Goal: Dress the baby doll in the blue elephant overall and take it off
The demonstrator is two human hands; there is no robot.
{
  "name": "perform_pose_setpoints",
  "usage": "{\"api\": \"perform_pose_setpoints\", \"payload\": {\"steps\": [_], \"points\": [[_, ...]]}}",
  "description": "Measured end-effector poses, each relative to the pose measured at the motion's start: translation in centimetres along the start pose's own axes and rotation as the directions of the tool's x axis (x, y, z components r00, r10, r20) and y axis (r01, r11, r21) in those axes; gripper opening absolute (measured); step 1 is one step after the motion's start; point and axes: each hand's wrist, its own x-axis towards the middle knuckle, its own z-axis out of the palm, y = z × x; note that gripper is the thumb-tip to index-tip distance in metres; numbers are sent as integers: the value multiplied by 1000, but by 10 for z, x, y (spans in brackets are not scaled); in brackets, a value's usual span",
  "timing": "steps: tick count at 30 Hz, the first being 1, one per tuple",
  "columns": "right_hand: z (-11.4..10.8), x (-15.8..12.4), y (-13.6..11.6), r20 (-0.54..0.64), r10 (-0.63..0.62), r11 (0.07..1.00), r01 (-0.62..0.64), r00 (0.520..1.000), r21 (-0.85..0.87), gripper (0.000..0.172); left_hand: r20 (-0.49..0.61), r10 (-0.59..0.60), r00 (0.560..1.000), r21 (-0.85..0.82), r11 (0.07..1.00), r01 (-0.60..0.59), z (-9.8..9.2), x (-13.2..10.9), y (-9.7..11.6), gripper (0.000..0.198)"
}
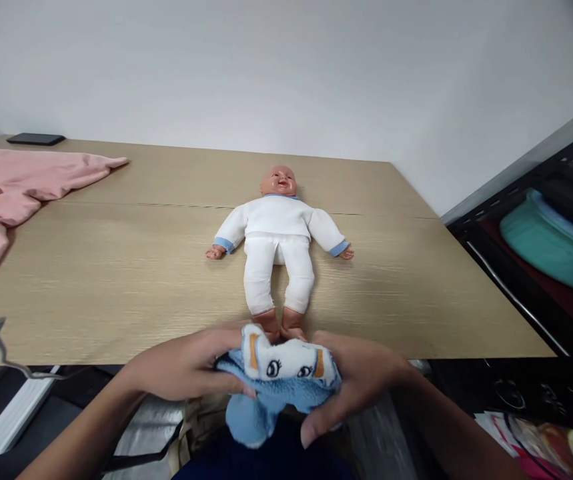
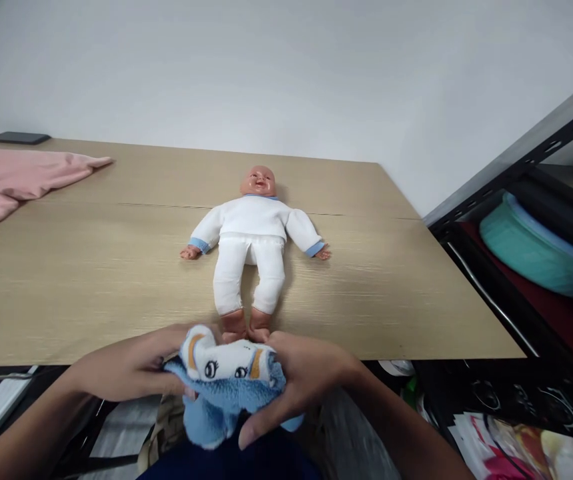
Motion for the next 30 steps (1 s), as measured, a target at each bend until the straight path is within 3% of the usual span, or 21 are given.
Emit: {"api": "perform_pose_setpoints", "payload": {"steps": [2, 5, 9, 11, 14, 16, 18, 21, 24, 27, 30], "points": [[0, 3, 1, -58, -4, 1000, 4, 998, 6, 36, -56, -31, 998, -22, 999, 30, -1, 2, -4, 38], [-1, 0, 1, -168, 15, 999, -7, 986, 51, 52, -60, -64, 996, -48, 997, 61, -4, 4, -6, 38], [-2, 0, 3, -149, 126, 979, -99, 981, 177, 48, 123, -60, 991, -208, 975, 85, -7, 8, -11, 48], [-1, 5, 5, -24, 61, 978, -55, 998, 199, 54, 243, -48, 969, -291, 949, 120, -5, 10, -17, 47], [0, 14, 6, 117, -114, 986, 99, 986, 131, 67, 298, 13, 955, -358, 928, 99, 3, 10, -31, 42], [4, 16, 6, 72, -213, 975, 208, 974, 72, 67, 261, 80, 962, -401, 915, 32, 9, 8, -42, 49], [9, 13, 5, -8, -262, 958, 261, 965, 117, 57, 200, 112, 973, -436, 900, -14, 14, 3, -52, 56], [17, 5, 5, -95, -130, 942, 153, 987, 299, 44, 149, 37, 988, -462, 886, 37, 19, -7, -56, 58], [22, 4, 5, -146, 105, 928, -44, 984, 370, 53, 125, -81, 989, -489, 862, 132, 23, -11, -47, 54], [21, 7, 7, -160, 264, 904, -187, 951, 384, 59, 162, -20, 987, -525, 845, 104, 27, -8, -36, 58], [19, 8, 11, -50, 265, 861, -213, 963, 461, 71, 103, 23, 994, -569, 821, 40, 34, -5, -35, 70]]}}
